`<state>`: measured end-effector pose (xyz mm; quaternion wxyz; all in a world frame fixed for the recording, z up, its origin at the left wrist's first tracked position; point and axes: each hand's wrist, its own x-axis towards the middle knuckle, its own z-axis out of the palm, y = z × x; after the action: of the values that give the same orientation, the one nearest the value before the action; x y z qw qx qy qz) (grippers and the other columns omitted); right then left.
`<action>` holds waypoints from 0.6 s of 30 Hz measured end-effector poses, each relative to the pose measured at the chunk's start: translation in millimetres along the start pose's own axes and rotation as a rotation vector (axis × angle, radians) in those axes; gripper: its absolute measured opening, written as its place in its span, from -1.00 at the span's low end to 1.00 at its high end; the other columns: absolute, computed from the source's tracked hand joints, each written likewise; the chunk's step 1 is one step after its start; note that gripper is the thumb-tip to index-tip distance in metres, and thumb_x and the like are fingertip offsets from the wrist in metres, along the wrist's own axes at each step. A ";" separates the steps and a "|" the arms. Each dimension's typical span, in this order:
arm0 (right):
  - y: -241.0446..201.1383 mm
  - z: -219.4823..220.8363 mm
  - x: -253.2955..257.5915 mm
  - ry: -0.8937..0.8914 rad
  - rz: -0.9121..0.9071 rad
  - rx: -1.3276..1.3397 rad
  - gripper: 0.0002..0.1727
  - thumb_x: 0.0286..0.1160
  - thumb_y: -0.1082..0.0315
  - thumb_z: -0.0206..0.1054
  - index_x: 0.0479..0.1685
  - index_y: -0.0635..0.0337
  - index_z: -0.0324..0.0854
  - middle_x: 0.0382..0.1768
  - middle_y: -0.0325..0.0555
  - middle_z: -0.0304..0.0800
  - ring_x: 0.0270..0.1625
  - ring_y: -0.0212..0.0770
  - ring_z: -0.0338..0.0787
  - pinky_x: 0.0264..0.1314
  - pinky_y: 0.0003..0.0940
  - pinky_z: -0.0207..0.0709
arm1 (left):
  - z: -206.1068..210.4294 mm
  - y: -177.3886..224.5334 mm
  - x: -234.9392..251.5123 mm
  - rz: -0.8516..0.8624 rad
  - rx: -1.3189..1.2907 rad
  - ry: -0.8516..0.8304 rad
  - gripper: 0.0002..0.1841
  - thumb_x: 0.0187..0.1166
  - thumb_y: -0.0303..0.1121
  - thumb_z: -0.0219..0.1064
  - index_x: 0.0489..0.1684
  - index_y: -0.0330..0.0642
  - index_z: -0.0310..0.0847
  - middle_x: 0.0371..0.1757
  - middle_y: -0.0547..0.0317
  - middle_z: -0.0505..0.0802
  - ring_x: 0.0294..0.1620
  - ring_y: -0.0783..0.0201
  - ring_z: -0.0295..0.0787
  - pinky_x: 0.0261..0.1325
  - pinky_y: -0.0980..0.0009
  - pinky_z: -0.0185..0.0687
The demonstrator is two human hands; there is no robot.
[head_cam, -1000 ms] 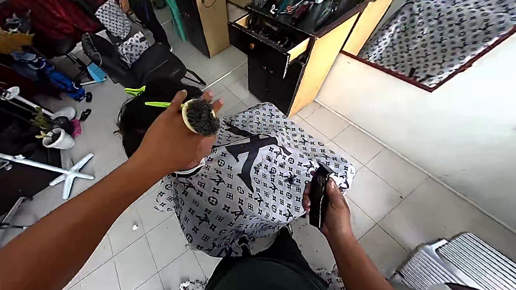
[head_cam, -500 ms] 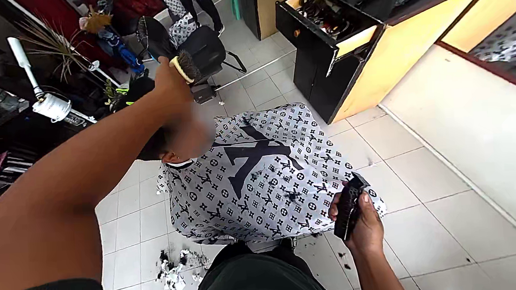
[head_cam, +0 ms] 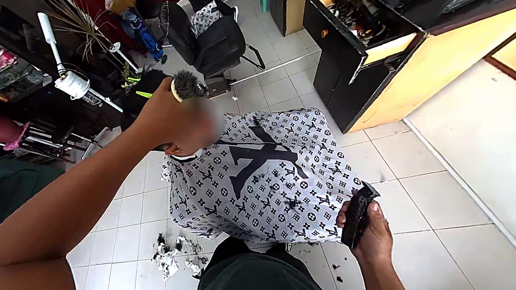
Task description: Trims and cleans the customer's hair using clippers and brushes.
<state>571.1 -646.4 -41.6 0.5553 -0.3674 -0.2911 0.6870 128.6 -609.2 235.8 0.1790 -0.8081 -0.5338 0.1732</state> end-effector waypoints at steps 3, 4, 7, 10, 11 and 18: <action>2.0 10.8 8.6 -0.027 -0.001 0.006 -0.55 0.88 -0.03 -0.16 0.29 0.10 0.42 -0.37 -0.21 0.84 -0.57 -0.34 0.77 -0.58 -0.53 0.68 | 13.6 -6.3 -0.2 -0.040 0.063 -0.021 -0.73 0.50 -0.34 0.46 0.13 -0.04 0.81 0.34 -0.11 0.78 0.50 -0.20 0.56 0.61 -0.20 0.21; 1.5 14.1 10.3 -0.042 -0.003 0.016 -0.55 0.87 -0.04 -0.12 0.28 0.10 0.43 -0.36 -0.20 0.84 -0.56 -0.33 0.78 -0.57 -0.52 0.69 | 14.7 -8.0 3.5 -0.053 0.073 -0.030 -0.83 0.53 -0.32 0.44 -0.02 -0.05 0.85 0.20 -0.09 0.83 0.43 -0.19 0.61 0.59 -0.20 0.23; 1.8 18.2 12.4 -0.070 -0.016 0.047 -0.55 0.87 -0.04 -0.10 0.32 0.11 0.42 -0.35 -0.18 0.85 -0.55 -0.33 0.79 -0.57 -0.51 0.70 | 11.2 -7.1 16.2 -0.089 0.098 -0.091 -0.82 0.63 -0.30 0.37 -0.28 -0.14 0.85 0.00 -0.10 0.86 0.30 -0.19 0.68 0.48 -0.21 0.32; 1.7 17.0 10.9 -0.063 -0.019 0.049 -0.55 0.87 -0.04 -0.09 0.35 0.10 0.40 -0.34 -0.20 0.85 -0.54 -0.33 0.80 -0.56 -0.50 0.71 | 4.5 -5.4 32.6 -0.102 0.128 -0.123 -0.80 0.62 -0.50 0.27 -0.43 -0.32 0.71 -0.14 -0.20 0.83 0.14 -0.22 0.72 0.27 -0.19 0.41; 1.8 15.6 9.9 -0.055 -0.020 0.052 -0.55 0.87 -0.04 -0.09 0.35 0.10 0.40 -0.34 -0.20 0.85 -0.54 -0.33 0.80 -0.57 -0.51 0.71 | 1.4 -5.7 39.4 -0.120 0.138 -0.152 -0.82 0.62 -0.52 0.27 -0.41 -0.34 0.71 -0.14 -0.20 0.82 0.14 -0.23 0.72 0.25 -0.18 0.41; -2.3 7.8 2.5 -0.022 -0.021 0.038 -0.51 0.88 -0.06 -0.15 0.41 0.11 0.39 -0.36 -0.21 0.84 -0.56 -0.34 0.78 -0.57 -0.53 0.69 | 6.8 -19.4 80.3 -0.227 0.149 -0.281 -0.91 0.47 -0.54 0.38 -0.17 -0.31 0.74 0.02 -0.22 0.81 0.22 -0.24 0.67 0.27 -0.18 0.38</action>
<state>565.7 -643.4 -35.8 0.5662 -0.3461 -0.2880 0.6904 139.6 -527.1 232.0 0.1802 -0.6952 -0.6268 0.3022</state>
